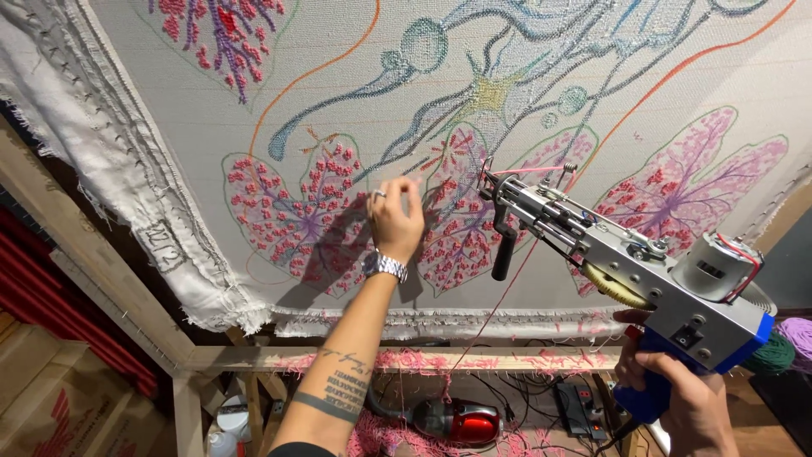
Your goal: Using a tufting gun to create a patterned rug on a frame.
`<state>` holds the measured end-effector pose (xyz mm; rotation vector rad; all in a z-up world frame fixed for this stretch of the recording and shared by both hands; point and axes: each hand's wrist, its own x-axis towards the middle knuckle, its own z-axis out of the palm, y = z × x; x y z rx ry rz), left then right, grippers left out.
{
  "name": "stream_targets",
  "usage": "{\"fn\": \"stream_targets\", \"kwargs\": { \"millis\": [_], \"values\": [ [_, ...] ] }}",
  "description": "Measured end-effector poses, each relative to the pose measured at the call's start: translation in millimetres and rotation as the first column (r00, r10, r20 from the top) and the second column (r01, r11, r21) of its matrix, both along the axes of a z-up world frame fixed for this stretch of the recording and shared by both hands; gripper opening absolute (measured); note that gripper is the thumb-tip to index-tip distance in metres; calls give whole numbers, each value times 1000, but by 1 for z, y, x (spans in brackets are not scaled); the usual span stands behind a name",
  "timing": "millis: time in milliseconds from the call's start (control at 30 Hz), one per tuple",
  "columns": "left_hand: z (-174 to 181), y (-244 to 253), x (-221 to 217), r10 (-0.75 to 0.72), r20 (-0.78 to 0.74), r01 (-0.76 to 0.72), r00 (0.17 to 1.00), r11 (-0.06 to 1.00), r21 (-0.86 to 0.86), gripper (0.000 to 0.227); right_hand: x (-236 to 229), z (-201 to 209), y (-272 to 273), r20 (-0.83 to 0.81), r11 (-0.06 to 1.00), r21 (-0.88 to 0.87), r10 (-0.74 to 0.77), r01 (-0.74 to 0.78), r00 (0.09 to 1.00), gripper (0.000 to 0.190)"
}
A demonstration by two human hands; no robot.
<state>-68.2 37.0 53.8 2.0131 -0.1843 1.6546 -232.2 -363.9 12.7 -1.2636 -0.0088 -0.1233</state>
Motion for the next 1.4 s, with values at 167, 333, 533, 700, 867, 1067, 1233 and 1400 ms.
{"fn": "stream_targets", "kwargs": {
  "millis": [167,333,533,700,867,1067,1233,1400],
  "values": [
    [-17,-33,-36,-322,-175,325,931,946,-8,22,-1,7,8,55,994,30,102,-104,993,50],
    [-35,-68,-33,-741,-415,718,528,651,-247,37,9,-9,7,61,984,74,157,-161,986,51],
    [-43,-74,-25,-899,-432,646,-74,287,-707,25,19,-22,3,70,959,106,256,-262,964,55],
    [-28,-71,-41,-841,-542,642,-13,408,-649,30,21,-26,4,105,949,134,272,-285,956,57],
    [-24,-67,-45,-731,-677,637,85,563,-527,35,16,-16,7,73,939,151,302,-310,951,58],
    [-18,-65,-49,-683,-723,644,100,598,-476,39,3,2,18,109,961,105,246,-258,963,57],
    [-10,-66,-59,-592,-797,623,122,671,-403,39,21,-21,-2,125,917,146,355,-371,926,58],
    [-6,-69,-64,-567,-816,591,114,699,-403,41,9,1,13,119,962,92,247,-259,962,59]
  ]
}}
